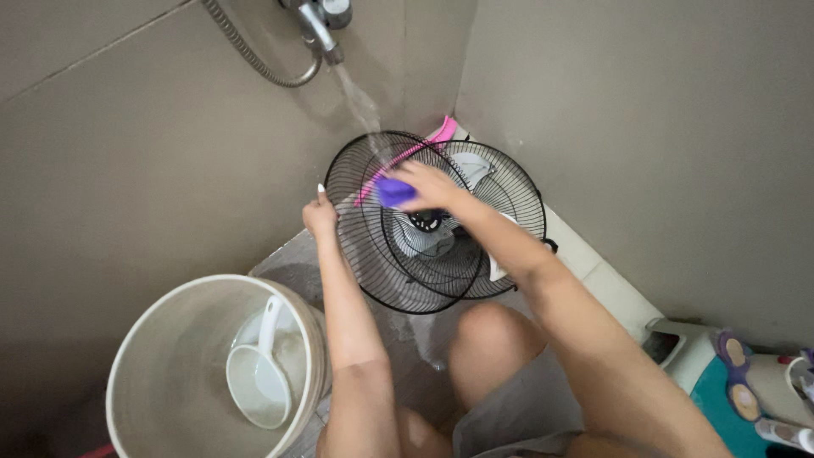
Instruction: The person cleans fan components in a bathroom by rinsing them under running water and scrubbing the grills and blades with a purple brush.
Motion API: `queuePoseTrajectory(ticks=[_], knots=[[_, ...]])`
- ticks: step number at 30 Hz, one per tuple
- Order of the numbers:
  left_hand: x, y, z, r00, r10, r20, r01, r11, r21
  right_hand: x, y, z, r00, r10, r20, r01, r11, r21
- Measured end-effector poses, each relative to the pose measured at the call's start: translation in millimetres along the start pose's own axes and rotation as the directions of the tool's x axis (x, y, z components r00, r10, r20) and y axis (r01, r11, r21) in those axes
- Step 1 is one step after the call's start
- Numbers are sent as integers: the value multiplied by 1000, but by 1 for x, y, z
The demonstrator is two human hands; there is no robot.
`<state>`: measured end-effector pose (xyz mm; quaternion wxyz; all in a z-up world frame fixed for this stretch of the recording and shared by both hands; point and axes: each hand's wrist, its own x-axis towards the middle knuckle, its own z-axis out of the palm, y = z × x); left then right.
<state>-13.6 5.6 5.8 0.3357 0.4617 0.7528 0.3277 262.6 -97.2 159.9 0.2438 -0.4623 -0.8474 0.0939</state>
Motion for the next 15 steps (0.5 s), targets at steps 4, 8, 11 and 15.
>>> queuePoseTrajectory(ticks=[4,8,11,15], knots=[[-1,-2,2,992,79,-96,-74,996,53,-41,17,-3,987,99,128,-85,990,-111],[-6,1,13,986,102,-131,-89,990,106,18,14,18,997,68,-21,-69,998,-10],[-9,-7,7,997,-74,10,75,986,-150,72,8,38,974,178,-143,-165,981,101],[-15,-25,-15,997,-66,-50,58,986,-157,110,16,42,910,347,-225,-263,905,334]])
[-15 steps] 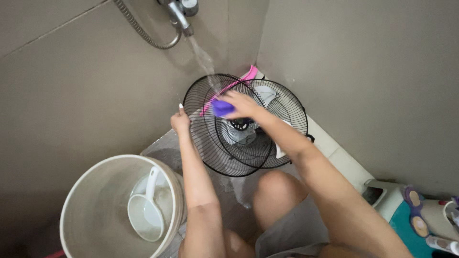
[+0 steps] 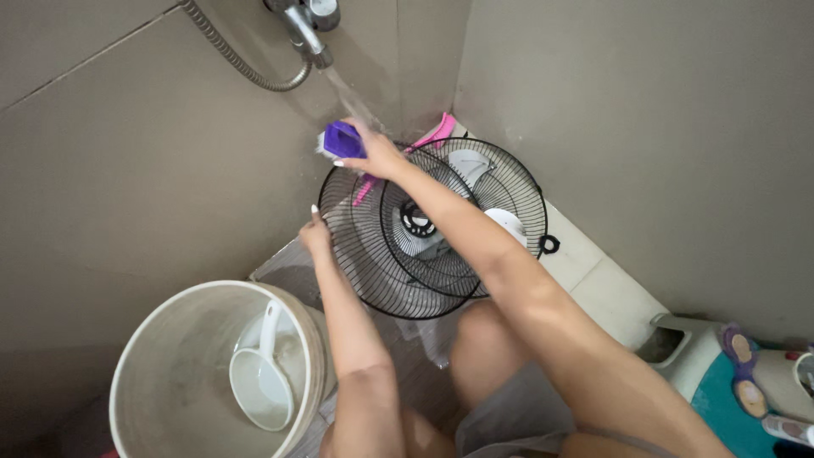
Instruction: The person cleans fan components in a bathroom by rinsing them under running water and scrubbing the grills and blades with a purple brush.
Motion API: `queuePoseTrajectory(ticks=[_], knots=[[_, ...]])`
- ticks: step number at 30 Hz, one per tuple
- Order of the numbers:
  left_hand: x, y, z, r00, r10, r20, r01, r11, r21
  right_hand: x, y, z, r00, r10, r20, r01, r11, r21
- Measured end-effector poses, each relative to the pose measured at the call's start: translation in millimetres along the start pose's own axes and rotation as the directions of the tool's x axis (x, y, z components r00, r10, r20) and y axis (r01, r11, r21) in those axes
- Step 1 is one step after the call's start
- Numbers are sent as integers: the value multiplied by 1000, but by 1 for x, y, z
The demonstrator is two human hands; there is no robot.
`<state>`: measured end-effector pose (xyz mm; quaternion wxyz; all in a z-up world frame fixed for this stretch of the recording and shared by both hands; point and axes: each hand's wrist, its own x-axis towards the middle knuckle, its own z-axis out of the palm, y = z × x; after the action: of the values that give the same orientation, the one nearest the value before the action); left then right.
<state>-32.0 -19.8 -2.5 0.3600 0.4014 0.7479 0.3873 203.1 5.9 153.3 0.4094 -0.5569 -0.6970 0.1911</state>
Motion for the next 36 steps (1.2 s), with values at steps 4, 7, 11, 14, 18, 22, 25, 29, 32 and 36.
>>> queuePoseTrajectory(ticks=[4,7,11,14,18,22,25,29,32,36], knots=[[-3,-15,-21,994,-63,-92,58,996,-65,-3,13,-3,993,-52,106,56,998,-34],[-6,-20,-19,991,-94,-98,87,994,-71,-40,40,4,983,74,168,-27,964,-266],[-3,-22,-15,973,-198,-121,215,965,149,-124,72,-12,941,66,332,-16,988,-151],[-4,-30,-22,987,-147,-71,158,969,188,-162,91,-54,890,-87,447,138,987,-82],[-2,-28,-17,977,-213,6,213,976,36,-166,90,-64,867,-57,495,165,970,-177],[-11,-35,-10,964,-263,-27,262,964,-34,-117,83,-28,874,189,448,12,913,-408],[-12,-37,-5,936,-348,-55,343,936,-84,-90,81,5,949,246,198,-135,883,-450],[-6,-40,-20,918,-381,-114,396,900,180,-98,96,6,929,211,303,-73,909,-409],[-7,-45,-21,925,-361,-116,365,931,14,-125,100,-31,862,39,506,72,978,-198],[-6,-45,-3,935,-354,-32,355,934,37,-122,65,-47,811,-27,584,199,952,-231]])
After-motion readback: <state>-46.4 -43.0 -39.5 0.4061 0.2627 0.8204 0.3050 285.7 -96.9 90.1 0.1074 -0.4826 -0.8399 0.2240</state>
